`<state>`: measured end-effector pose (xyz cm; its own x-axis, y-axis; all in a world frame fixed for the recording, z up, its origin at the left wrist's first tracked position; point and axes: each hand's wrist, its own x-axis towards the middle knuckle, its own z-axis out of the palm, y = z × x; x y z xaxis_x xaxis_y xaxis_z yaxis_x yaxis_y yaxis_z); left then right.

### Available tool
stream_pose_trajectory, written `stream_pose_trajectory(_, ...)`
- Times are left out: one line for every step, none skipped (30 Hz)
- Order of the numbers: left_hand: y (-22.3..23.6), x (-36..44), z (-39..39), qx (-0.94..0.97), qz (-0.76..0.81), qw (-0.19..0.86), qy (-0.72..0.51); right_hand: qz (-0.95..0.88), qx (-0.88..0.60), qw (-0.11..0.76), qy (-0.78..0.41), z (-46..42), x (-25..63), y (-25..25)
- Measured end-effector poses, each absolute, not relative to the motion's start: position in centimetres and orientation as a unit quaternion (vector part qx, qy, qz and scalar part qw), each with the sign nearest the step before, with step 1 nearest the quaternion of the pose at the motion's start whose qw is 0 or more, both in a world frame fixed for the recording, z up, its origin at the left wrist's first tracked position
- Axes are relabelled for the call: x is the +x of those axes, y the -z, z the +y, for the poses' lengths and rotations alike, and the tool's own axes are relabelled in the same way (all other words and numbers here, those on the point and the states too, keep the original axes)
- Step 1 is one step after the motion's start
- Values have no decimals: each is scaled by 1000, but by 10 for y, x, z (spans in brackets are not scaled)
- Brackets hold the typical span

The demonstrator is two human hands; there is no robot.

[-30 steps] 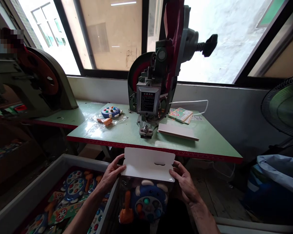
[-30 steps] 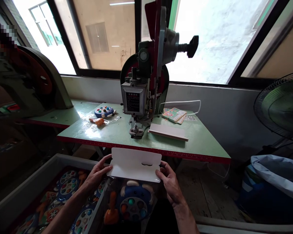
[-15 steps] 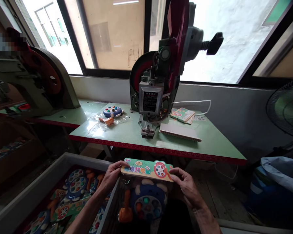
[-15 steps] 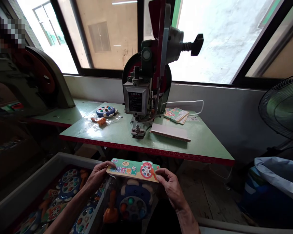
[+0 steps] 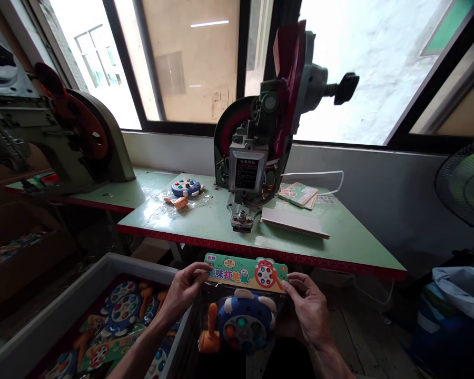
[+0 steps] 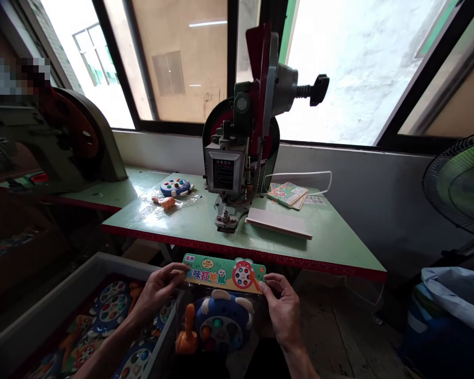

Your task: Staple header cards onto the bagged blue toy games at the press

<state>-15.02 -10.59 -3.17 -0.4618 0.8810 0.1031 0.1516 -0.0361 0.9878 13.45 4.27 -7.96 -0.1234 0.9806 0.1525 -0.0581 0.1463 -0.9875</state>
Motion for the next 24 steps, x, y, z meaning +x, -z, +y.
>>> stream_pose_trajectory(26, -150, -102, 416, 620, 304, -592, -543, -412, 527, -508, 47, 133, 74)
stream_pose_trajectory(19, -150, -96, 417, 615, 301, -598, -530, -407, 540, -512, 53, 131, 66)
stream_pose_trajectory(13, -150, -89, 420, 610, 297, -603, -516, -400, 552, -518, 59, 130, 58)
stream_pose_trajectory(7, -151, -80, 424, 606, 290, -608, -502, -392, 560, -529, 66, 128, 49)
stream_pose_trajectory(1, -152, -71, 429, 602, 284, -611, -489, -383, 563, -545, 74, 127, 39)
stream_pose_trajectory(-5, -153, -60, 433, 600, 277, -613, -476, -374, 566, -560, 83, 125, 30)
stream_pose_trajectory(-10, -155, -48, 436, 596, 274, -616, -465, -366, 569, -570, 92, 124, 22)
stream_pose_trajectory(-14, -156, -35, 437, 591, 275, -620, -459, -361, 573, -576, 102, 122, 14)
stream_pose_trajectory(-18, -158, -21, 436, 583, 279, -626, -456, -357, 577, -576, 111, 120, 8)
stream_pose_trajectory(-21, -160, -7, 434, 574, 283, -634, -456, -357, 581, -572, 121, 119, 3)
stream_pose_trajectory(-24, -162, 7, 430, 567, 285, -642, -457, -360, 584, -565, 131, 117, -1)
stream_pose_trajectory(-26, -164, 21, 426, 562, 284, -649, -460, -365, 585, -560, 140, 114, -4)
stream_pose_trajectory(-28, -166, 34, 422, 558, 283, -656, -463, -370, 583, -556, 148, 112, -7)
stream_pose_trajectory(-29, -167, 45, 417, 556, 282, -661, -464, -374, 582, -553, 156, 110, -9)
stream_pose_trajectory(-31, -169, 56, 412, 553, 282, -667, -466, -377, 582, -549, 163, 108, -10)
stream_pose_trajectory(-32, -170, 65, 406, 551, 282, -673, -467, -379, 583, -546, 169, 106, -12)
stream_pose_trajectory(-34, -171, 72, 400, 549, 282, -678, -468, -381, 583, -544, 174, 105, -13)
stream_pose_trajectory(-35, -172, 77, 396, 547, 282, -682, -470, -382, 583, -542, 178, 103, -14)
stream_pose_trajectory(-37, -173, 81, 392, 547, 281, -684, -471, -383, 583, -541, 182, 102, -15)
stream_pose_trajectory(-38, -173, 84, 390, 546, 280, -687, -471, -384, 582, -539, 186, 102, -16)
stream_pose_trajectory(-38, -173, 86, 388, 546, 279, -688, -472, -385, 582, -539, 189, 101, -17)
stream_pose_trajectory(-39, -174, 87, 385, 546, 279, -690, -472, -386, 581, -539, 191, 100, -17)
stream_pose_trajectory(-39, -174, 88, 383, 545, 280, -691, -472, -387, 580, -539, 193, 100, -17)
stream_pose_trajectory(-38, -174, 89, 381, 544, 281, -693, -473, -387, 579, -539, 194, 99, -16)
